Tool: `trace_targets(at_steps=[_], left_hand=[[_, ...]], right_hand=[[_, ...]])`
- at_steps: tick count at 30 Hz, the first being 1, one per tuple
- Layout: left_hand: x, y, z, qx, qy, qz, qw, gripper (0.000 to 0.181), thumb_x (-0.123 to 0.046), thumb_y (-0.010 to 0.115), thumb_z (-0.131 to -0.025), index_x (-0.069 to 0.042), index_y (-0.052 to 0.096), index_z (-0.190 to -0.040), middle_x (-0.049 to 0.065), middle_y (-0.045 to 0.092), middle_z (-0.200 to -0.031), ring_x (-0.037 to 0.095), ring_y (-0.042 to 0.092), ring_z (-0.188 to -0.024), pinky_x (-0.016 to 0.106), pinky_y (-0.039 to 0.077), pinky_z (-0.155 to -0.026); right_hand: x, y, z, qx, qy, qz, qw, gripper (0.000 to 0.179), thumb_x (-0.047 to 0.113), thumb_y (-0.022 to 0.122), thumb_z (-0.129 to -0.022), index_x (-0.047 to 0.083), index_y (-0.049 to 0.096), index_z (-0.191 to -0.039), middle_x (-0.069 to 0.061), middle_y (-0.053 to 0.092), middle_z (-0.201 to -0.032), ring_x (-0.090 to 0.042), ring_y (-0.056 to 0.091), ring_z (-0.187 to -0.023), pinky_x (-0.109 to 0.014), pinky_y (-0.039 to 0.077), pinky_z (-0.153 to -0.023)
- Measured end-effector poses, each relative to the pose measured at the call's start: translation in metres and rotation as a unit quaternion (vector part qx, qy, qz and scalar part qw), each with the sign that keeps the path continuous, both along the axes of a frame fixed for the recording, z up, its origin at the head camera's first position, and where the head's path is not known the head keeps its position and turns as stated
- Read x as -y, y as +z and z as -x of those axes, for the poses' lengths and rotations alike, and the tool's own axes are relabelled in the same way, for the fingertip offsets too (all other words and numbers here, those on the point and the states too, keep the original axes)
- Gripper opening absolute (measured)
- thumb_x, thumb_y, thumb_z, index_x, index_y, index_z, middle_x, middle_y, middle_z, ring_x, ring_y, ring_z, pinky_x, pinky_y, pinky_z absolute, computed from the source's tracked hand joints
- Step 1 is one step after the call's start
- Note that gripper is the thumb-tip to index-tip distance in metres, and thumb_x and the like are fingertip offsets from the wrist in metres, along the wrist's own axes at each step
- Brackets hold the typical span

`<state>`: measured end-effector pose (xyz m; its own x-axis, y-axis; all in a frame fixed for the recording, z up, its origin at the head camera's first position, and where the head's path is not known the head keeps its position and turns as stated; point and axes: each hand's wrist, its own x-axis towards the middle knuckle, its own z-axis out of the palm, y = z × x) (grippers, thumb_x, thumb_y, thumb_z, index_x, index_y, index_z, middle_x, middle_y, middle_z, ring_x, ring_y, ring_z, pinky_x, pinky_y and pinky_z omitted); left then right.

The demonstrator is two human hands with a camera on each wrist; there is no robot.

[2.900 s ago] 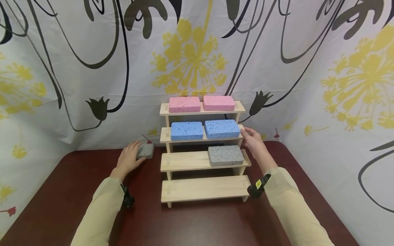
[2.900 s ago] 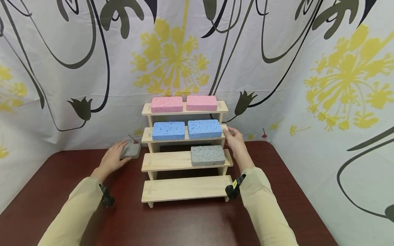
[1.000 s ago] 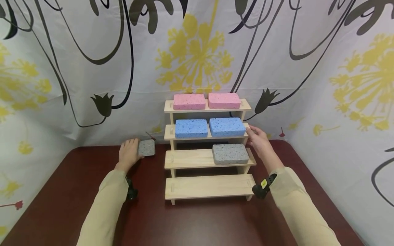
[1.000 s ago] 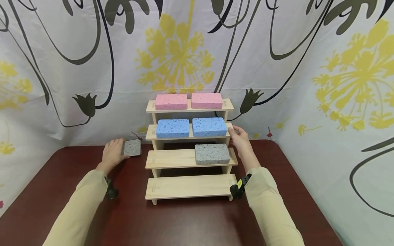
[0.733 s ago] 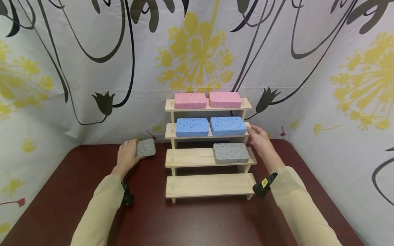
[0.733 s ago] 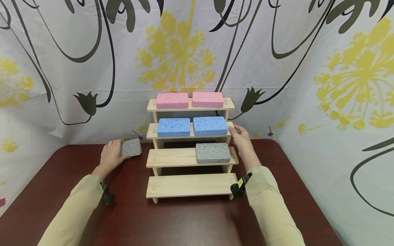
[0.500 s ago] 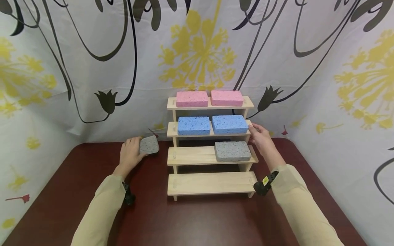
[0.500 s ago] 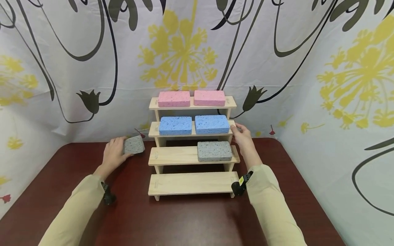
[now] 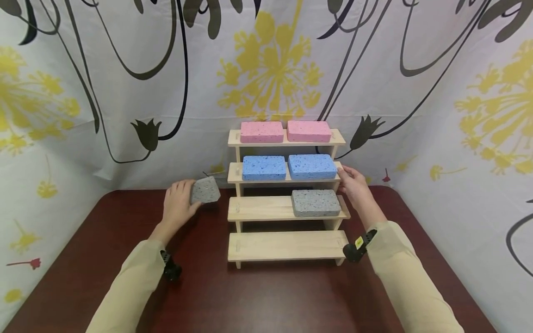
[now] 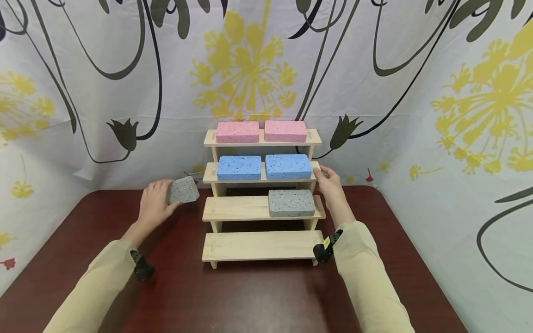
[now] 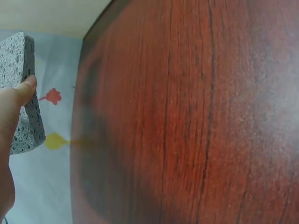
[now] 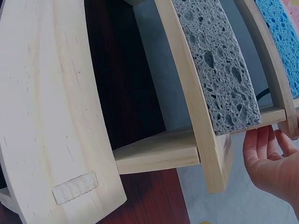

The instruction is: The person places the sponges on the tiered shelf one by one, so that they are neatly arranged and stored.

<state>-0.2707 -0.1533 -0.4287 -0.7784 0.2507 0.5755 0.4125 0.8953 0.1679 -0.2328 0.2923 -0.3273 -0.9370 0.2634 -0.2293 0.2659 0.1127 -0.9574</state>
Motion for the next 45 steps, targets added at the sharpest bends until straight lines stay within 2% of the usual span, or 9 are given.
trace_targets(at_steps=[15,20,29,33,35,38,40,42,45], left_hand=[[-0.014,0.024,-0.019,-0.1,-0.068,-0.071,0.9901,0.068,-0.013,0.083,-0.061,-0.002,0.049,-0.118,0.019,0.053,-0.113,0.038,0.045,-0.1,0.055,0.038,-0.084],[-0.022,0.031,-0.026,-0.145,-0.109,-0.065,0.9813,0.071,-0.015,0.084,-0.057,0.0,0.05,-0.117,0.02,0.053,-0.111,0.038,0.046,-0.099,0.054,0.038,-0.082],[-0.046,0.048,-0.037,-0.186,-0.164,-0.033,0.9682,0.077,-0.021,0.086,-0.055,0.0,0.05,-0.12,0.019,0.053,-0.112,0.036,0.048,-0.099,0.05,0.039,-0.083],[-0.058,0.054,-0.041,-0.194,-0.178,-0.017,0.9646,0.076,-0.023,0.085,-0.056,-0.001,0.05,-0.12,0.017,0.053,-0.113,0.033,0.048,-0.1,0.047,0.039,-0.084],[-0.064,0.057,-0.043,-0.198,-0.183,-0.007,0.9629,0.076,-0.024,0.085,-0.056,-0.002,0.051,-0.121,0.016,0.054,-0.113,0.032,0.049,-0.1,0.046,0.039,-0.084],[-0.073,0.06,-0.046,-0.195,-0.194,0.003,0.9615,0.077,-0.026,0.085,-0.057,-0.002,0.052,-0.122,0.015,0.054,-0.114,0.031,0.05,-0.1,0.045,0.04,-0.085],[-0.08,0.063,-0.049,-0.184,-0.203,0.007,0.9617,0.078,-0.026,0.084,-0.058,-0.002,0.052,-0.124,0.016,0.054,-0.115,0.031,0.051,-0.1,0.045,0.04,-0.085],[-0.087,0.065,-0.051,-0.167,-0.213,0.012,0.9625,0.079,-0.027,0.084,-0.06,-0.001,0.051,-0.127,0.017,0.053,-0.116,0.031,0.051,-0.1,0.044,0.041,-0.086],[-0.098,0.069,-0.055,-0.136,-0.222,0.031,0.965,0.081,-0.03,0.082,-0.063,-0.001,0.048,-0.131,0.017,0.053,-0.118,0.031,0.051,-0.103,0.044,0.042,-0.088]], right_hand=[[0.0,-0.001,-0.001,0.0,-0.009,-0.01,0.9999,0.058,0.035,0.033,-0.097,0.008,0.016,-0.146,-0.016,0.027,-0.148,-0.027,0.034,-0.131,-0.038,0.031,-0.11],[-0.001,-0.002,0.001,0.0,-0.013,-0.012,0.9998,0.058,0.035,0.033,-0.097,0.008,0.017,-0.146,-0.016,0.028,-0.147,-0.028,0.035,-0.131,-0.038,0.031,-0.109],[0.0,-0.001,-0.002,0.0,-0.009,-0.012,0.9999,0.06,0.037,0.034,-0.097,0.009,0.016,-0.147,-0.016,0.027,-0.148,-0.028,0.034,-0.132,-0.039,0.031,-0.109],[-0.009,-0.013,0.008,-0.005,-0.005,-0.018,0.9998,0.063,0.042,0.039,-0.095,0.011,0.02,-0.146,-0.016,0.03,-0.146,-0.026,0.037,-0.129,-0.039,0.033,-0.108],[-0.023,-0.031,0.021,-0.017,-0.007,-0.005,0.9998,0.064,0.044,0.048,-0.091,0.014,0.027,-0.144,-0.013,0.039,-0.141,-0.022,0.046,-0.122,-0.038,0.039,-0.102],[-0.028,-0.036,0.026,-0.017,-0.006,-0.004,0.9998,0.066,0.046,0.05,-0.089,0.016,0.028,-0.144,-0.011,0.039,-0.141,-0.021,0.047,-0.121,-0.039,0.04,-0.102],[-0.024,-0.032,0.023,-0.015,-0.009,-0.007,0.9998,0.064,0.044,0.048,-0.091,0.015,0.027,-0.144,-0.011,0.039,-0.142,-0.021,0.046,-0.121,-0.038,0.04,-0.102],[-0.011,-0.015,0.01,-0.004,-0.008,-0.022,0.9997,0.062,0.043,0.039,-0.095,0.012,0.021,-0.146,-0.013,0.031,-0.147,-0.023,0.041,-0.124,-0.038,0.034,-0.107],[-0.002,-0.004,0.001,0.001,-0.012,-0.016,0.9998,0.059,0.038,0.035,-0.096,0.01,0.019,-0.146,-0.013,0.029,-0.147,-0.019,0.042,-0.118,-0.036,0.035,-0.106]])
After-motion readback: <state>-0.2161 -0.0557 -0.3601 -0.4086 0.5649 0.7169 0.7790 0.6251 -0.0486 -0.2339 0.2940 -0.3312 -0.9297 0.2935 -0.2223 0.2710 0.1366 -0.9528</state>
